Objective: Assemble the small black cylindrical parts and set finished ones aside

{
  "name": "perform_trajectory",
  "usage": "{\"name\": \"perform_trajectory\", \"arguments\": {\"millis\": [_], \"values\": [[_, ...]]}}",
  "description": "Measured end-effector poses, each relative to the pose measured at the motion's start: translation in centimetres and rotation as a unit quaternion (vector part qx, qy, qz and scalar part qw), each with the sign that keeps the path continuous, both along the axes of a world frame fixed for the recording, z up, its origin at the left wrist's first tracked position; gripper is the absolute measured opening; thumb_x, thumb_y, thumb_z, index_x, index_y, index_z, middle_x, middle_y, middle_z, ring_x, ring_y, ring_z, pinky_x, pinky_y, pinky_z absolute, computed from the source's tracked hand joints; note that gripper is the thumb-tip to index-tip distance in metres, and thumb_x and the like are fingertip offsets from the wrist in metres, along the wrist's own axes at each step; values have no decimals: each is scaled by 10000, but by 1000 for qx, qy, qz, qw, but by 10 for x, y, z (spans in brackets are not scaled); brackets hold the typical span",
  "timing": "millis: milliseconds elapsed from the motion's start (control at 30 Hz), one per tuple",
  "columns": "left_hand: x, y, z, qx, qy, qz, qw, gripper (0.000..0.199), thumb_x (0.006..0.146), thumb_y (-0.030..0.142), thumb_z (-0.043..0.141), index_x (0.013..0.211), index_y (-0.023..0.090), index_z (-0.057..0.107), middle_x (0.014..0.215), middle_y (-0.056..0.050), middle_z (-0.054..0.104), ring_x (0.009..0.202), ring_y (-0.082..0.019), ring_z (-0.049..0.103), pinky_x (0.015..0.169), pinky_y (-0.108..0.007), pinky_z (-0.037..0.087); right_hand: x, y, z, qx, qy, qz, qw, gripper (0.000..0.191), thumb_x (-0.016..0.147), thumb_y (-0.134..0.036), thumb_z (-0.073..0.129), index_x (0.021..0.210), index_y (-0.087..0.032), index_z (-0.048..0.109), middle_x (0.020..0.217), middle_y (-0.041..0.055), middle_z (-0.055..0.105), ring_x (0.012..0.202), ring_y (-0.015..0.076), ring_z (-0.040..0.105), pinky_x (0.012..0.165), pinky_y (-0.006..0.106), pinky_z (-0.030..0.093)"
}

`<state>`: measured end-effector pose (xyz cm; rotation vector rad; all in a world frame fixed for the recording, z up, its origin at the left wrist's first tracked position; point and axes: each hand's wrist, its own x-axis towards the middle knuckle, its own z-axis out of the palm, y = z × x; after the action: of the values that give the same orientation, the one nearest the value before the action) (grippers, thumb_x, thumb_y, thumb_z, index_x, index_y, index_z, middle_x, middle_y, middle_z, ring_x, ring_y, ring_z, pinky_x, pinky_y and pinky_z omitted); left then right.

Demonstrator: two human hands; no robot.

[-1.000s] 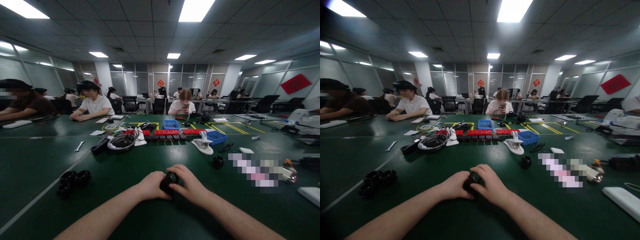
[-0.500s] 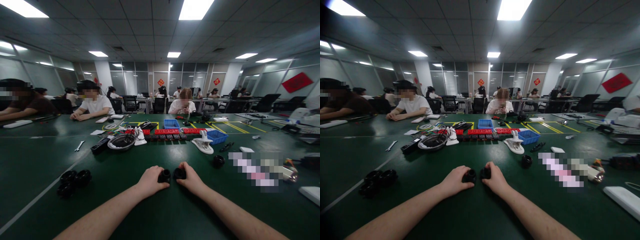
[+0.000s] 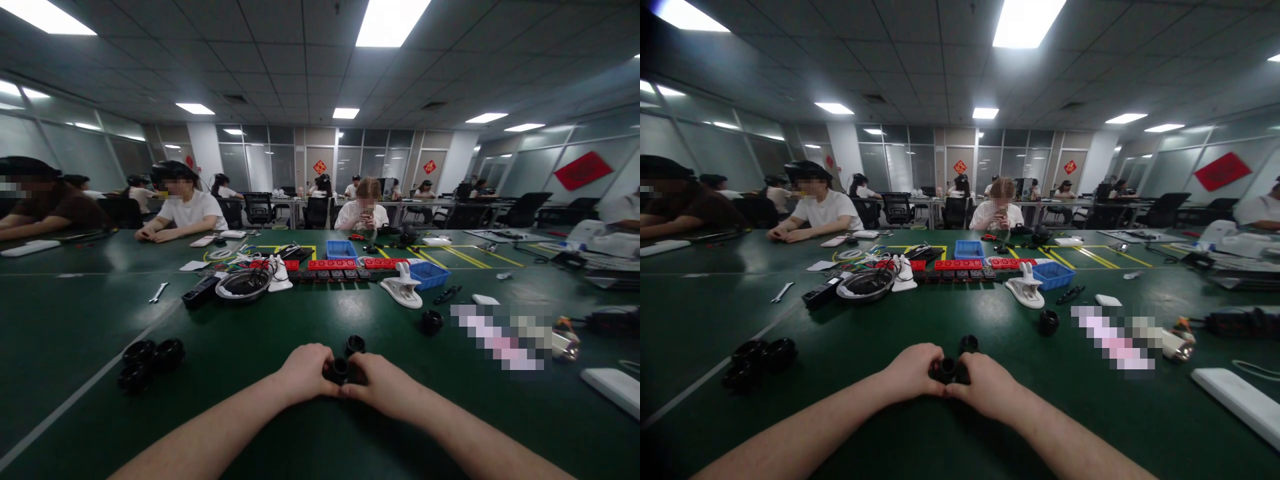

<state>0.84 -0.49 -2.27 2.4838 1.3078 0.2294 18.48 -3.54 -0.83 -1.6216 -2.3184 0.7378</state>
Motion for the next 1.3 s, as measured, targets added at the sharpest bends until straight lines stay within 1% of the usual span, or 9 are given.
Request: {"name": "perform_trajectory", "arguments": {"millis": [133, 267, 367, 467, 567, 667, 767, 1033, 1300], "values": [[15, -20, 0, 36, 36, -15, 999, 471, 502, 603, 581, 730, 192, 547, 729, -19, 562, 675, -196, 528, 542, -254, 374, -5, -15, -14, 41, 22, -36, 998, 258, 591, -340, 611, 783, -180, 548, 751, 24, 568, 643, 142, 509, 509, 210, 330], [24, -35, 1, 25, 44, -49, 997, 514, 468, 595, 616, 783, 193, 549, 746, -14, 567, 695, -201, 531, 580, -269, 394, 3, -36, -14, 45, 21, -61, 997, 226, 573, -288, 605, 765, -182, 548, 744, 14, 565, 670, 146, 512, 551, 214, 360], [23, -39, 1, 13, 8, -109, 994, 555, 514, 597, 597, 919, 224, 533, 790, -1, 567, 761, -195, 524, 634, -271, 397, 24, -53, -9, 33, 24, -72, 997, 241, 571, -254, 583, 800, -182, 558, 791, 27, 568, 703, 154, 526, 588, 221, 393], [22, -40, 2, 4, -6, -137, 991, 565, 595, 587, 546, 1037, 240, 491, 842, -8, 564, 817, -195, 511, 670, -278, 394, 62, -60, -8, 50, 20, -94, 994, 221, 579, -212, 539, 796, -177, 568, 842, 45, 567, 747, 163, 540, 655, 236, 420], [22, -40, 5, -11, -8, -139, 990, 553, 643, 571, 512, 1088, 247, 466, 909, -21, 557, 854, -198, 500, 691, -284, 395, 115, -48, -13, 76, -3, -172, 982, 297, 589, -263, 534, 867, -166, 573, 891, 70, 577, 813, 196, 550, 739, 280, 426], [22, -41, 7, -19, -11, -136, 991, 553, 653, 560, 512, 1109, 254, 452, 957, -27, 548, 879, -203, 489, 714, -294, 394, 163, -22, -22, 97, -31, -267, 958, 415, 597, -330, 550, 973, -154, 539, 948, 93, 588, 865, 229, 554, 777, 311, 423], [22, -42, 8, -26, -14, -134, 991, 546, 659, 558, 507, 1113, 262, 447, 960, -25, 546, 870, -201, 489, 707, -296, 397, 192, 8, -32, 127, -69, -330, 933, 541, 626, -380, 534, 1083, -101, 465, 1008, 138, 571, 898, 256, 547, 753, 323, 434], [22, -40, 5, -19, -13, -140, 990, 556, 654, 569, 503, 1109, 254, 452, 928, -25, 549, 856, -199, 490, 696, -293, 395, 198, 61, -51, 215, -109, -369, 898, 517, 658, -313, 519, 1121, -108, 412, 1031, 142, 556, 939, 258, 530, 760, 331, 419], [21, -38, 3, -5, -5, -145, 989, 557, 654, 565, 506, 1109, 249, 455, 936, -32, 548, 866, -208, 491, 697, -292, 392, 205, 66, -59, 273, -57, -374, 885, 560, 606, -317, 555, 1109, -125, 402, 996, 124, 534, 926, 259, 510, 758, 343, 405]]}}
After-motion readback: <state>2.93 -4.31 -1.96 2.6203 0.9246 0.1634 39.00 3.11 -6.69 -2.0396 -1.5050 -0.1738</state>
